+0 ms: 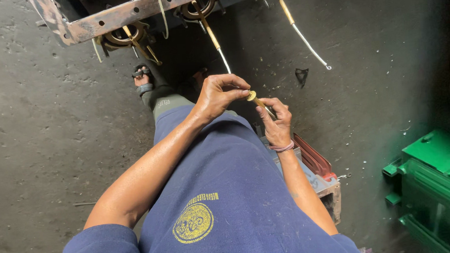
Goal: The person unpacks brass fittings and hardware from plastic bags on a workbench and screws the fittings onto brass rods by hand. They then carry the assembled rods to metal box frames on the floor and insert the brass rods into holes in the frames, fitting the parts into the enclosures.
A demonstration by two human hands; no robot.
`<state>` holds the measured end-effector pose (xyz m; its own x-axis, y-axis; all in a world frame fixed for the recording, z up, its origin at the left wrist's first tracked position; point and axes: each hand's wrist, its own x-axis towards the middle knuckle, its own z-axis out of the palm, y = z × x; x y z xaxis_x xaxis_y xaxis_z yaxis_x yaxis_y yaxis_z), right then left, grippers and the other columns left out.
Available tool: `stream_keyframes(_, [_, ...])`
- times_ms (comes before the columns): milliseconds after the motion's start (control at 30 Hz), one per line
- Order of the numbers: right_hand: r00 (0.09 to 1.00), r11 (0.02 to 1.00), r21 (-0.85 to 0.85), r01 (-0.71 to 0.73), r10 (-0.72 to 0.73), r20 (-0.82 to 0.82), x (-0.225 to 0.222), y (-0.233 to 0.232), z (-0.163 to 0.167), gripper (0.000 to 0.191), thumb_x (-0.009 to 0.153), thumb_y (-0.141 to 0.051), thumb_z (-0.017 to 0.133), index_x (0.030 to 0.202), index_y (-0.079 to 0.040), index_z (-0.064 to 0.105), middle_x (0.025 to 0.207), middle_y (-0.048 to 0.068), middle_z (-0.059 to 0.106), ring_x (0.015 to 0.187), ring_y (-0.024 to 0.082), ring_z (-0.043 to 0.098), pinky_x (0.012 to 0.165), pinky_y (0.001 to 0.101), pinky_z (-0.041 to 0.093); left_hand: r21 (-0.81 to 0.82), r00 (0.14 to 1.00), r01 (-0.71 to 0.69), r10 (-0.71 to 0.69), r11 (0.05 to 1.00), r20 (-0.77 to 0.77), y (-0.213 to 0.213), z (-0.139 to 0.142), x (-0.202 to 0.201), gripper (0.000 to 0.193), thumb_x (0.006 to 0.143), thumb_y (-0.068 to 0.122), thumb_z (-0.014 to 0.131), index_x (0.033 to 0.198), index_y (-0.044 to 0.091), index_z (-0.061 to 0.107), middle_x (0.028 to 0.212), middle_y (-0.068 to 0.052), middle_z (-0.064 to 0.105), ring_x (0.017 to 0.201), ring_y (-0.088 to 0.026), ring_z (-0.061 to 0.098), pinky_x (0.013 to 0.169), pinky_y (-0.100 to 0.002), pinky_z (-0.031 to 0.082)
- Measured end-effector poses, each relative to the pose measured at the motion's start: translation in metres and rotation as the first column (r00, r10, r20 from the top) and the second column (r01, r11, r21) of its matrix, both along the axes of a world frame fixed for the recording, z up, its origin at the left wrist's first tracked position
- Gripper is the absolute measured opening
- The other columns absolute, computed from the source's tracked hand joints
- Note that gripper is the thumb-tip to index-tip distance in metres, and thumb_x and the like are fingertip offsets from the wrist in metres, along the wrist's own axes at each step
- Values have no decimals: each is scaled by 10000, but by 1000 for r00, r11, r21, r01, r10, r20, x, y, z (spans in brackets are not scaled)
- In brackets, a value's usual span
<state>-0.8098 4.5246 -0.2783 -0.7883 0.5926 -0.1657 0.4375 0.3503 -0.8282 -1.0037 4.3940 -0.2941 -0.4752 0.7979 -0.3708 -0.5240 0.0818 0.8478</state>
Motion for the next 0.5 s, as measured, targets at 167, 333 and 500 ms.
stream_keyframes(167, [984, 900, -407, 157, -176, -10, 4, -2, -20, 241, 975, -165, 753, 1161, -19, 705, 1033, -17, 714, 930, 53, 643, 842, 202, 512, 43, 1000, 2, -1, 999, -17, 1, 1, 2, 116, 864, 41, 792, 980, 26, 792, 915, -51, 788, 886, -112, 750, 820, -259, 608])
stream_keyframes(333, [996, 997, -24, 68, -67, 53, -1, -7, -3, 233, 960, -213, 786, 1129, -59, 740, 1030, 16, 735, 971, 149, 607, 884, 290, 483, 16, 1000, -6, 6, 1000, -2, 0, 6, 1, 106, 867, 46, 787, 973, 39, 789, 909, -51, 790, 877, -112, 755, 812, -258, 616])
stream_keyframes(500, [993, 939, 340, -47, 6, 122, -11, -13, 27, 202, 955, -239, 794, 1099, -105, 752, 973, 26, 737, 960, 220, 601, 898, 368, 448, 4, 1000, -12, 12, 1000, 7, 2, 2, 4, 100, 868, 49, 780, 968, 42, 785, 910, -45, 793, 880, -113, 761, 812, -260, 619])
